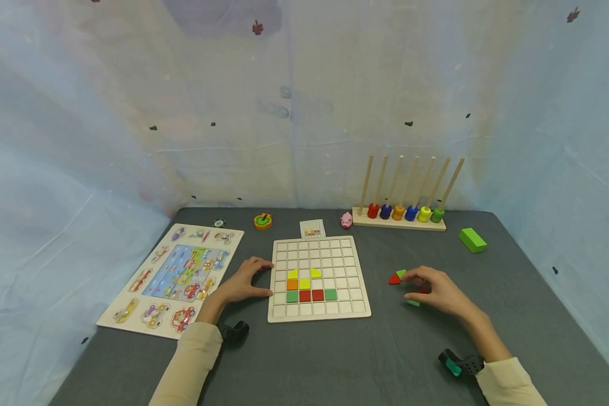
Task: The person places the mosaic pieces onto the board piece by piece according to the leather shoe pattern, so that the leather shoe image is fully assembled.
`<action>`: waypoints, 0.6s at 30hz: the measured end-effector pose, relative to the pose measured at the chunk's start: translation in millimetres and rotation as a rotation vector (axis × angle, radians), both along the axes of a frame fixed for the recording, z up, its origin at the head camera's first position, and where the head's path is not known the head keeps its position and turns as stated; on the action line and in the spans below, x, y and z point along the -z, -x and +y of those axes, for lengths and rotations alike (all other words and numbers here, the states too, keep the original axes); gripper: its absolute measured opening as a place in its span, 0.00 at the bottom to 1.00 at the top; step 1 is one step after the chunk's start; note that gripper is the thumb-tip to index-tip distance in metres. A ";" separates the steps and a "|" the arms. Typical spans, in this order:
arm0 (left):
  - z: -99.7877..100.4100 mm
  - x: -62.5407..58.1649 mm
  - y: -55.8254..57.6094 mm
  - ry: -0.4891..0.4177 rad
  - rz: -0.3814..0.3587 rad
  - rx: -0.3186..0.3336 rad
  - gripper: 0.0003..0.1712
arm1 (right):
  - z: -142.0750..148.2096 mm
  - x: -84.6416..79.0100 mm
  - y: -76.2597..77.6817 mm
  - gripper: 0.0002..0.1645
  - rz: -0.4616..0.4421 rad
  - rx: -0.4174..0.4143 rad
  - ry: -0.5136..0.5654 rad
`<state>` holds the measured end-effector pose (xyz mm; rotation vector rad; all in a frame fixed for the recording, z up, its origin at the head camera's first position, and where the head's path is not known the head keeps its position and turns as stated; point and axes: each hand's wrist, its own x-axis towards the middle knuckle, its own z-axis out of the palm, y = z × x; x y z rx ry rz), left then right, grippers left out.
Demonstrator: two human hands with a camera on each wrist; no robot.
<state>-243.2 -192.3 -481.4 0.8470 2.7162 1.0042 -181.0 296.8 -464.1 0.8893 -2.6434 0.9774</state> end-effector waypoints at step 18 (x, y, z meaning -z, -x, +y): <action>-0.2 -1.5 -1.1 -0.010 -0.007 0.007 0.39 | 12.0 4.3 -6.8 0.17 -0.102 0.033 -0.151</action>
